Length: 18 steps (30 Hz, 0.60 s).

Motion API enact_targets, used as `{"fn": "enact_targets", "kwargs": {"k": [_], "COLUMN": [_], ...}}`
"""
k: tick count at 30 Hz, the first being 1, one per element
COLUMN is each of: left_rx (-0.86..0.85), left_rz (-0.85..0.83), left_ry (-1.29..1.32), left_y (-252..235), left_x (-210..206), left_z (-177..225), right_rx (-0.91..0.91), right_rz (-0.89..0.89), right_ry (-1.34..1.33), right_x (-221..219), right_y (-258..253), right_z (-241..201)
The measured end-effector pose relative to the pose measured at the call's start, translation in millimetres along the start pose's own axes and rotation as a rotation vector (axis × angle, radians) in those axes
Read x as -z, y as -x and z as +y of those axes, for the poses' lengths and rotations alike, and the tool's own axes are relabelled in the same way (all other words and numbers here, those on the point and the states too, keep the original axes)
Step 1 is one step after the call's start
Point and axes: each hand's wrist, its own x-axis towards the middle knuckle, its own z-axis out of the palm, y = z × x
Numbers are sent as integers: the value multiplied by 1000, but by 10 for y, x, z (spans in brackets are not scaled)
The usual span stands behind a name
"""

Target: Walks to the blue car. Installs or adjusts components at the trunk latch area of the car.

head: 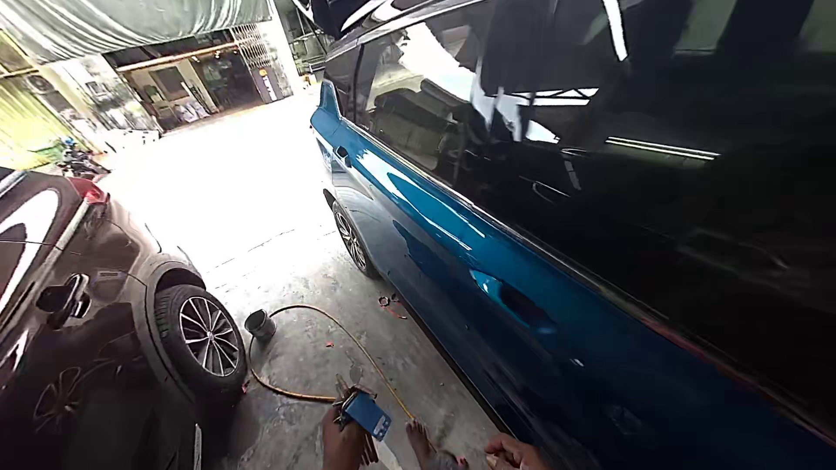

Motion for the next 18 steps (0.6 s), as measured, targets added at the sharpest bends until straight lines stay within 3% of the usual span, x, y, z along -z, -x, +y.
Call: {"fn": "enact_targets", "kwargs": {"k": [4, 11, 15, 18], "left_rx": [65, 124, 170, 276], "left_rz": [233, 638, 773, 782], "left_ry": [44, 60, 39, 70], "left_y": [-1038, -2578, -3481, -4371], "left_x": [521, 1640, 2120, 2415], "left_z": [-184, -218, -423, -541], "right_rx": [-10, 155, 88, 1], "right_rz": [-75, -182, -192, -136], "right_ry": [-4, 58, 116, 197], "right_x": [-43, -177, -368, -498], "right_y": [-1559, -3836, -5042, -5854], "right_z": [-655, -2471, -3016, -3267]}}
